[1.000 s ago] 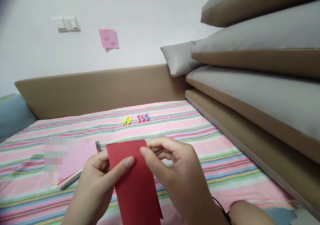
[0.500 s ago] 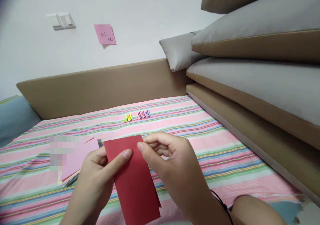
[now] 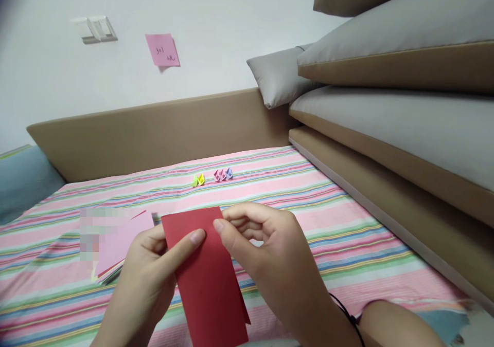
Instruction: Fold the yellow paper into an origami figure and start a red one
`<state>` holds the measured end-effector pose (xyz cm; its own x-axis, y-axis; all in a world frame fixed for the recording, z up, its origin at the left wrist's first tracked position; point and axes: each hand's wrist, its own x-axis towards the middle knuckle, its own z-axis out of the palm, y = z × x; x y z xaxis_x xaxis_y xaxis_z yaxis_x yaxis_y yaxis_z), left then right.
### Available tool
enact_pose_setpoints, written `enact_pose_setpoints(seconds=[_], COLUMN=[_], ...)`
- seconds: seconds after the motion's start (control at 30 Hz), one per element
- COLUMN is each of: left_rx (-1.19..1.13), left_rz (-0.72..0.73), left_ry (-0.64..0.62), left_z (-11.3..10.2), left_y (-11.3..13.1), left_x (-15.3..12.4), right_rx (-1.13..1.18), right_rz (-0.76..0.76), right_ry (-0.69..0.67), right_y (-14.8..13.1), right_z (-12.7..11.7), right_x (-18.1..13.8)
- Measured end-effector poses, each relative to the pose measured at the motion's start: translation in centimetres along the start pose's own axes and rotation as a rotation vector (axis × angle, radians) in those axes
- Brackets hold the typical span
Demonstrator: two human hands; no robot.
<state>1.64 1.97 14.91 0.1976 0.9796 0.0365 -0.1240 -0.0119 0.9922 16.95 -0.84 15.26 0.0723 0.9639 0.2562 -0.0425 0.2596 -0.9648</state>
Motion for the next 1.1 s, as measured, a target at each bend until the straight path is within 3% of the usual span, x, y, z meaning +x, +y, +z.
enact_pose_setpoints(seconds=[0.17,0.73,1.1], left_rx=[-0.01,0.002,0.025], left_rz=[-0.01,0.002,0.047], left_ry=[0.05,0.054,-0.001], left_z=[0.4,0.5,-0.6], left_y=[0.3,0.3,0.1], left_x=[-0.2,-0.3,0.9], right_rx=[-0.01,0.011,-0.15], right_rz=[0.008,0.013,-0.065], right_ry=[-0.01,-0.032,0.087], right_y=[-0.1,-0.1,0.1], right_z=[0.0,0.0,0.0], right_x=[-0.1,-0.1,0.4])
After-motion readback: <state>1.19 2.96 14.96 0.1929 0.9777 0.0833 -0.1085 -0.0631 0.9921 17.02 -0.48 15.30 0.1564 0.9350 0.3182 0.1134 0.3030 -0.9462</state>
